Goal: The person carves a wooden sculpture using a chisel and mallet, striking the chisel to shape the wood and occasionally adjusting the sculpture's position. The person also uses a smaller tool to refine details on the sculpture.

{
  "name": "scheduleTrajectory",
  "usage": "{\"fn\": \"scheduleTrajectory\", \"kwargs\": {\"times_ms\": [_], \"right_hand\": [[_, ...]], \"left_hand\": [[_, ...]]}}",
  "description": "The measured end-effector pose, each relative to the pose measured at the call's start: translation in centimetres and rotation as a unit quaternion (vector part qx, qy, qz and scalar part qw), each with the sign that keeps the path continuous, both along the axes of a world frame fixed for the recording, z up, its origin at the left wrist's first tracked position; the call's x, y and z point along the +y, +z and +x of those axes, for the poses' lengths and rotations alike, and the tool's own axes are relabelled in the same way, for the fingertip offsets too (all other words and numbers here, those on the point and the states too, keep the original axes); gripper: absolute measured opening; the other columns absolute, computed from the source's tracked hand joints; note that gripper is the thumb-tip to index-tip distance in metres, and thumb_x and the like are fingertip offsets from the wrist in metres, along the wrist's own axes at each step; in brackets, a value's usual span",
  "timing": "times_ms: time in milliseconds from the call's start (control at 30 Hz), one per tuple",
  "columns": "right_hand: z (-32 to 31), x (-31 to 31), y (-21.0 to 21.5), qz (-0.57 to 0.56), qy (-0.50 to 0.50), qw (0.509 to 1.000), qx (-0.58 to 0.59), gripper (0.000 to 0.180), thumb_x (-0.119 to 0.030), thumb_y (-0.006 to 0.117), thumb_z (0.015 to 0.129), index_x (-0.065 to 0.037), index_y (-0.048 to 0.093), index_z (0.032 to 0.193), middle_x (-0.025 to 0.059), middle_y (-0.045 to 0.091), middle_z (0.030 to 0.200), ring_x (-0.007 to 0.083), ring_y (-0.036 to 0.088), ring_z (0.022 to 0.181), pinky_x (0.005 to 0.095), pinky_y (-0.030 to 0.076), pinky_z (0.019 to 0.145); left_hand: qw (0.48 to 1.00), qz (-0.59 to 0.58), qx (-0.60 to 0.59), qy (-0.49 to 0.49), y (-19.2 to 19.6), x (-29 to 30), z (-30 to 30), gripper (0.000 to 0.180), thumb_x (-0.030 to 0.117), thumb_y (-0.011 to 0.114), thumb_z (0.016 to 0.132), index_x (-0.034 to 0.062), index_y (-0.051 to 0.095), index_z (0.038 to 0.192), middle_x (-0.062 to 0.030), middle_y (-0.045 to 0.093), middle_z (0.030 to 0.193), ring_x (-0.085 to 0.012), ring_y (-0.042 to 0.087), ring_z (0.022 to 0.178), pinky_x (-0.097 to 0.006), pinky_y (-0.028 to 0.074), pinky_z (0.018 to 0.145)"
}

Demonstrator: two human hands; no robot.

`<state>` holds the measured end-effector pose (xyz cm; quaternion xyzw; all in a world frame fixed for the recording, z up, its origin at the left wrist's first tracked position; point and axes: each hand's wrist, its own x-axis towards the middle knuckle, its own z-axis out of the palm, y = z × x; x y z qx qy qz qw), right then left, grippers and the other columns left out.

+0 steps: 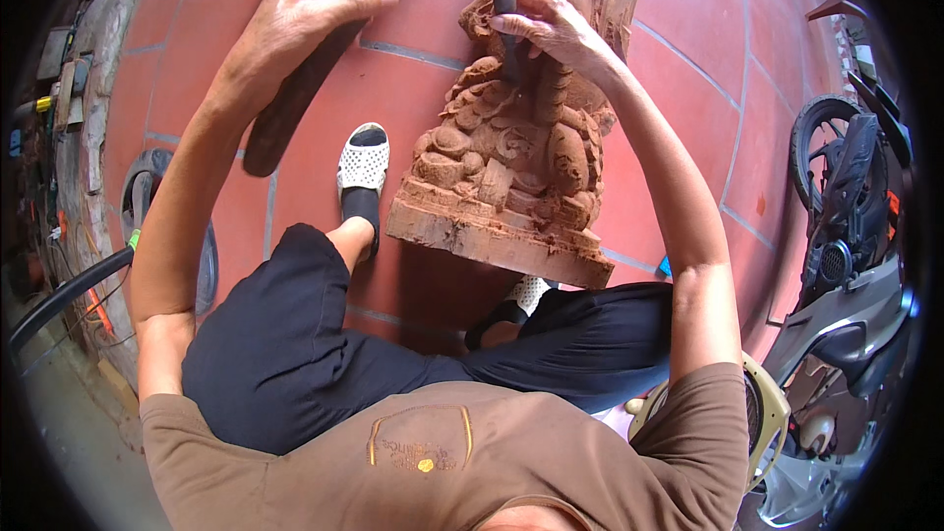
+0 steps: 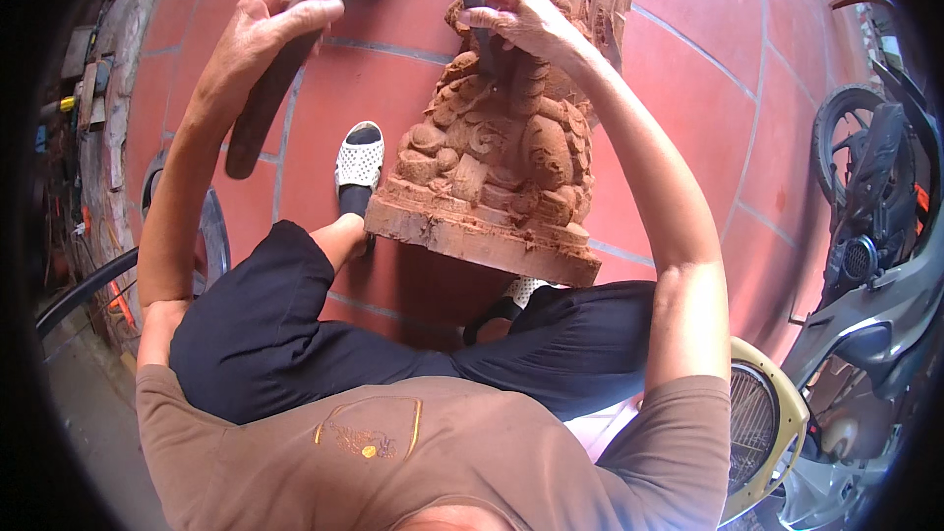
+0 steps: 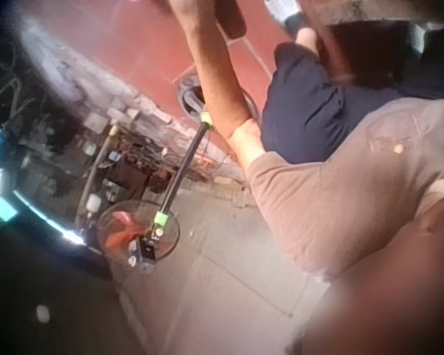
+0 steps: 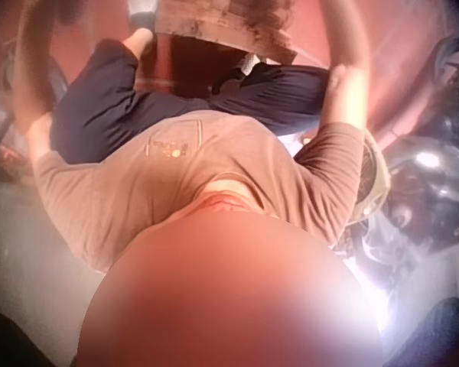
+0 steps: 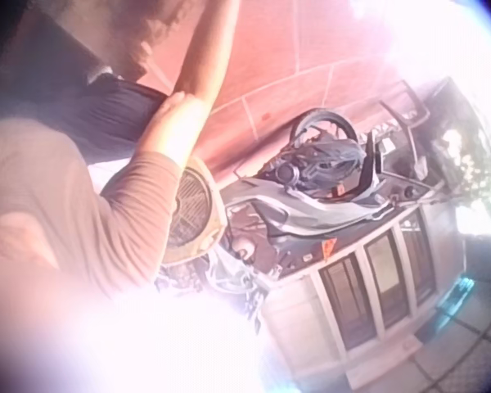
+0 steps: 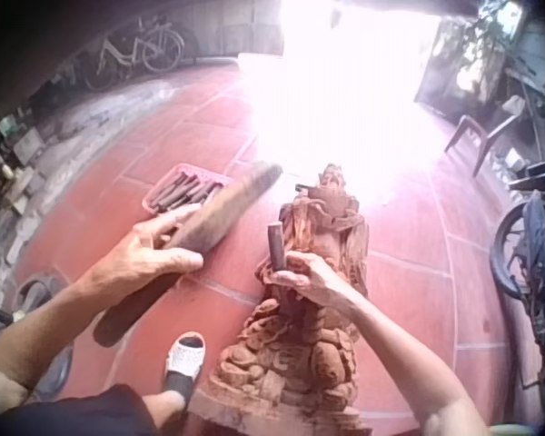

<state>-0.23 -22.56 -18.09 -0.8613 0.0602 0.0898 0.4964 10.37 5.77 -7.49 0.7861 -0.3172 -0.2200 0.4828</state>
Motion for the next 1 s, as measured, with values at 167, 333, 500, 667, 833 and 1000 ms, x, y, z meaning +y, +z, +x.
{"fn": "scheduleTrajectory", "kwargs": {"times_ms": [167,333,500,667,833,1000], "right_hand": [[-0.5,0.5,0.2,0.03,-0.002,1.0,0.0,0.046,-0.049,0.07,0.088,-0.01,0.065,0.112,-0.0018,0.067,0.097,0.0087,0.061,0.092,0.0267,0.052,0.069],[-0.9,0.3,0.1,0.033,-0.009,0.999,0.001,0.043,-0.044,0.07,0.09,-0.009,0.065,0.114,-0.0025,0.066,0.097,0.0085,0.06,0.092,0.0257,0.051,0.071],[-0.6,-0.1,0.3,0.032,-0.016,0.999,0.019,0.044,-0.042,0.069,0.09,-0.007,0.065,0.117,0.0002,0.067,0.1,0.0103,0.061,0.09,0.0276,0.053,0.074],[-1.6,-1.7,1.5,0.111,-0.033,0.993,-0.016,0.036,-0.035,0.07,0.091,-0.004,0.066,0.109,0.0028,0.067,0.097,0.0119,0.064,0.087,0.0295,0.057,0.074],[-3.1,-5.8,3.3,0.112,-0.136,0.982,-0.076,0.031,-0.027,0.074,0.088,-0.007,0.067,0.11,0.0042,0.069,0.096,0.014,0.066,0.08,0.0296,0.058,0.074],[-3.0,-2.6,3.3,0.099,-0.136,0.972,-0.164,0.027,-0.024,0.074,0.089,-0.006,0.066,0.107,0.0065,0.07,0.094,0.0146,0.068,0.081,0.0298,0.06,0.074]], "left_hand": [[0.998,0.039,0.009,-0.046,-1.6,0.3,-0.1,0.075,0.032,0.077,0.081,0.0172,0.045,0.147,-0.0058,0.063,0.088,-0.0107,0.058,0.078,-0.026,0.047,0.07],[0.999,-0.012,-0.019,-0.041,-1.2,0.7,-0.2,0.073,0.031,0.076,0.082,0.0121,0.046,0.146,-0.0078,0.063,0.1,-0.0134,0.059,0.088,-0.028,0.048,0.079],[0.996,0.01,0.021,-0.081,-1.6,0.7,-0.8,0.071,0.022,0.074,0.084,0.0159,0.044,0.148,-0.0055,0.065,0.098,-0.0077,0.056,0.08,-0.025,0.048,0.073],[0.998,-0.021,0.056,-0.025,-1.5,1.4,-0.6,0.072,0.025,0.076,0.083,0.0172,0.045,0.148,-0.0035,0.064,0.09,-0.0079,0.058,0.076,-0.023,0.047,0.068],[0.991,0.043,0.129,0.007,0.3,1.5,-0.1,0.069,0.02,0.074,0.085,0.0086,0.045,0.146,-0.0044,0.065,0.099,-0.0101,0.06,0.082,-0.025,0.05,0.072],[0.997,0.001,0.07,0.018,-1.3,1.4,-0.8,0.072,0.029,0.076,0.082,0.0159,0.047,0.146,-0.0049,0.064,0.09,-0.009,0.059,0.077,-0.023,0.049,0.068]]}}
